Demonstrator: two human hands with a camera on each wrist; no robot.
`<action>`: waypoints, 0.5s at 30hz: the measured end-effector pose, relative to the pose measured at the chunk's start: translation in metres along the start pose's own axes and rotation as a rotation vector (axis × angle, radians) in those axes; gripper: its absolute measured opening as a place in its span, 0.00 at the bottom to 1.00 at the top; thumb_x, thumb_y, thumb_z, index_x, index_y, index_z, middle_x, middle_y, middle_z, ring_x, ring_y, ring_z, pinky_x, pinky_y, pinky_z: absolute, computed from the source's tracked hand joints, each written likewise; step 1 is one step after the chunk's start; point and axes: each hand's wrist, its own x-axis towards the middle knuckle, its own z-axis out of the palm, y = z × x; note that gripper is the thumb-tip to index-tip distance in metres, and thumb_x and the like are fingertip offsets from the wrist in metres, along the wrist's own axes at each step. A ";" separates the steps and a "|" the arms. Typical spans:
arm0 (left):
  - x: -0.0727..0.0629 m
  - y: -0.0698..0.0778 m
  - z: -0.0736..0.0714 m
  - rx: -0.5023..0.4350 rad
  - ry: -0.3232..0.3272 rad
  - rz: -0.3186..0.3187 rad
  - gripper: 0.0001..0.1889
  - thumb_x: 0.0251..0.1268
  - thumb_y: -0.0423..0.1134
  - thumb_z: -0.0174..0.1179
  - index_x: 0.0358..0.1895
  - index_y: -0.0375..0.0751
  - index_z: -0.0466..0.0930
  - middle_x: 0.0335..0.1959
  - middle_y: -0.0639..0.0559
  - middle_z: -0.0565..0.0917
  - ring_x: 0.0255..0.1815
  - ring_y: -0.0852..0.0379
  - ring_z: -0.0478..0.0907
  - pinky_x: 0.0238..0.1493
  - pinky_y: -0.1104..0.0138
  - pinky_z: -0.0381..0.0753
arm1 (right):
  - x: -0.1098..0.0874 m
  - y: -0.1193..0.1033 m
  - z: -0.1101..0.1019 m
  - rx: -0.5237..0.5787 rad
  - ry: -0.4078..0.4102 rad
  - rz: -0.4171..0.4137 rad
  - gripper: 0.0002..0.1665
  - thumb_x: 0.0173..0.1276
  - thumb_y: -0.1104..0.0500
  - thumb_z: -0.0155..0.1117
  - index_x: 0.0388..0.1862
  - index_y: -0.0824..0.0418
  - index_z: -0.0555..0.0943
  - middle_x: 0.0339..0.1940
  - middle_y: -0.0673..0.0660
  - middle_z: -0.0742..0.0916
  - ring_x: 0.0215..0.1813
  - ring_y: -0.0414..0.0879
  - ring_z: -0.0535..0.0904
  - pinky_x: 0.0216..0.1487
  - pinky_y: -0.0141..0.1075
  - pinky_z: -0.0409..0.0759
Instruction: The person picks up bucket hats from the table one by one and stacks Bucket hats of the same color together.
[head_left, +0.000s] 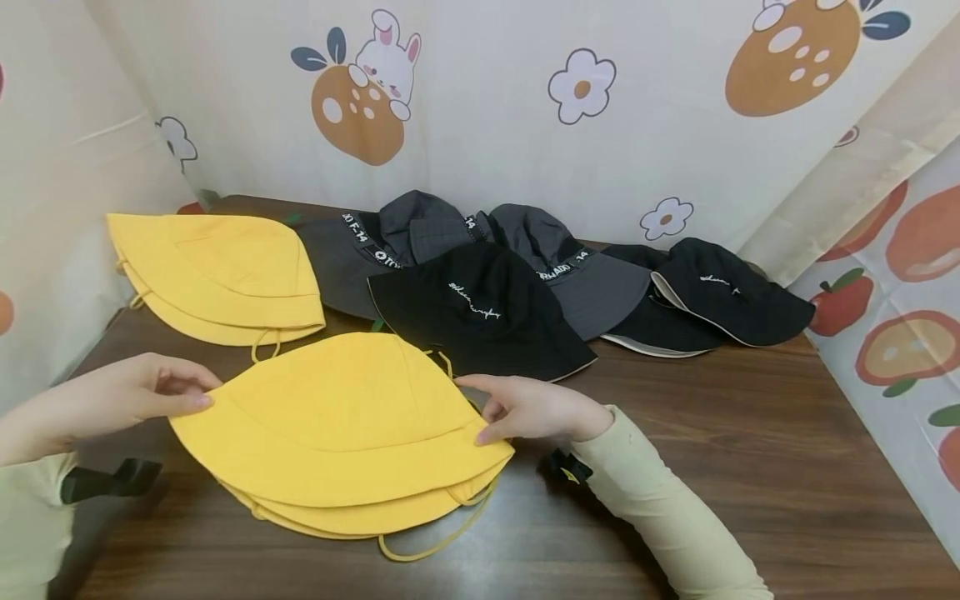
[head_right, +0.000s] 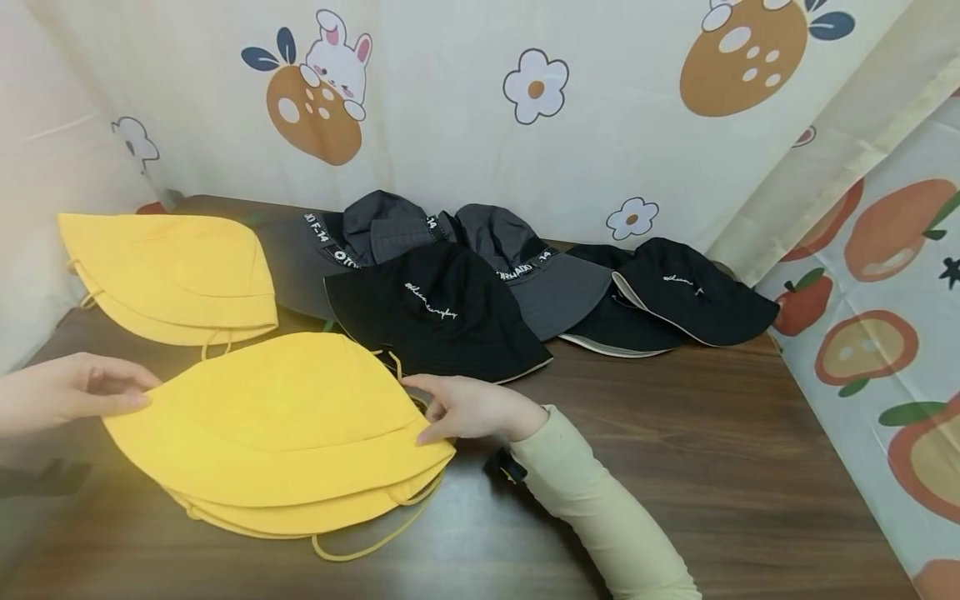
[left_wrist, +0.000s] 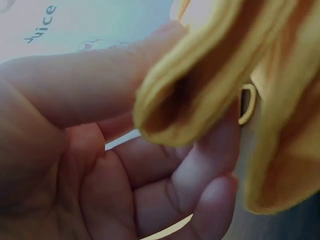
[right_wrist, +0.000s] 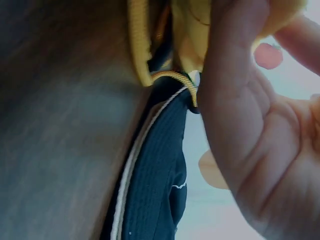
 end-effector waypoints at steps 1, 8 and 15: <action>0.000 0.000 0.000 0.013 0.001 -0.007 0.11 0.69 0.40 0.55 0.48 0.39 0.79 0.38 0.59 0.81 0.38 0.74 0.71 0.35 0.73 0.72 | 0.001 0.000 0.001 -0.021 0.007 0.014 0.44 0.63 0.61 0.67 0.74 0.60 0.56 0.26 0.48 0.83 0.26 0.39 0.73 0.31 0.30 0.71; 0.001 -0.001 0.003 0.027 -0.009 0.011 0.08 0.70 0.40 0.54 0.43 0.40 0.78 0.30 0.61 0.78 0.32 0.71 0.67 0.32 0.73 0.66 | 0.002 -0.001 0.001 -0.085 0.025 0.021 0.42 0.60 0.62 0.69 0.71 0.61 0.61 0.20 0.48 0.79 0.21 0.39 0.72 0.27 0.30 0.74; -0.005 -0.007 -0.001 0.001 0.058 0.002 0.06 0.70 0.40 0.55 0.42 0.43 0.78 0.32 0.60 0.81 0.35 0.71 0.72 0.34 0.74 0.71 | -0.005 -0.007 -0.004 -0.058 0.109 -0.064 0.38 0.57 0.64 0.71 0.66 0.60 0.67 0.22 0.48 0.82 0.25 0.39 0.75 0.32 0.30 0.75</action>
